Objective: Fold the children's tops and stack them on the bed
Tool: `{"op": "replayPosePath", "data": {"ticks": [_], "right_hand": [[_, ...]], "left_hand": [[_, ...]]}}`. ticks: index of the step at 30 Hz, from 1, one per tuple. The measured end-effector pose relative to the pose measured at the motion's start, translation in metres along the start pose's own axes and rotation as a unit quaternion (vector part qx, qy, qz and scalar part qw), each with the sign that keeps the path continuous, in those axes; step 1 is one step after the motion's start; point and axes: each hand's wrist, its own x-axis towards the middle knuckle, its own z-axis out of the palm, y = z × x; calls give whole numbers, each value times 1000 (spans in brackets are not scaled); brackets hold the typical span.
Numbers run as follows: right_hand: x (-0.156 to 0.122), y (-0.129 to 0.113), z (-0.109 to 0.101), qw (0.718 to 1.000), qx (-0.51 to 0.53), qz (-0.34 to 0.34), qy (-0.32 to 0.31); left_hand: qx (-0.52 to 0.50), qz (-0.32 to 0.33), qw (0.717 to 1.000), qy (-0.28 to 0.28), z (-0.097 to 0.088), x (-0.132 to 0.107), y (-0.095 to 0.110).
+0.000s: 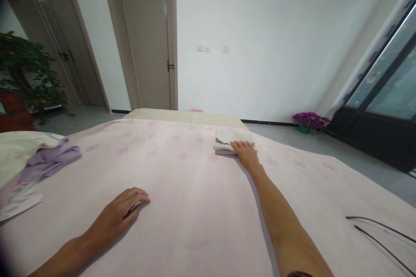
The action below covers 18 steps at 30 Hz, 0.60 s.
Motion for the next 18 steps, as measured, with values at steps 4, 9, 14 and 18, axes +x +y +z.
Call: {"op": "replayPosePath", "data": {"ticks": [4, 9, 14, 18], "right_hand": [[-8, -9, 2, 999, 23, 36, -20], [10, -44, -13, 998, 31, 56, 12], [31, -69, -9, 997, 23, 69, -25], [34, -76, 2, 995, 20, 84, -59]], "left_hand": [[-3, -1, 1000, -7, 0, 0, -1], [-7, 2, 1000, -5, 1, 0, -2], [-5, 1, 1000, -2, 1, 0, 0], [-2, 1, 1000, 2, 1, 0, 0]]}}
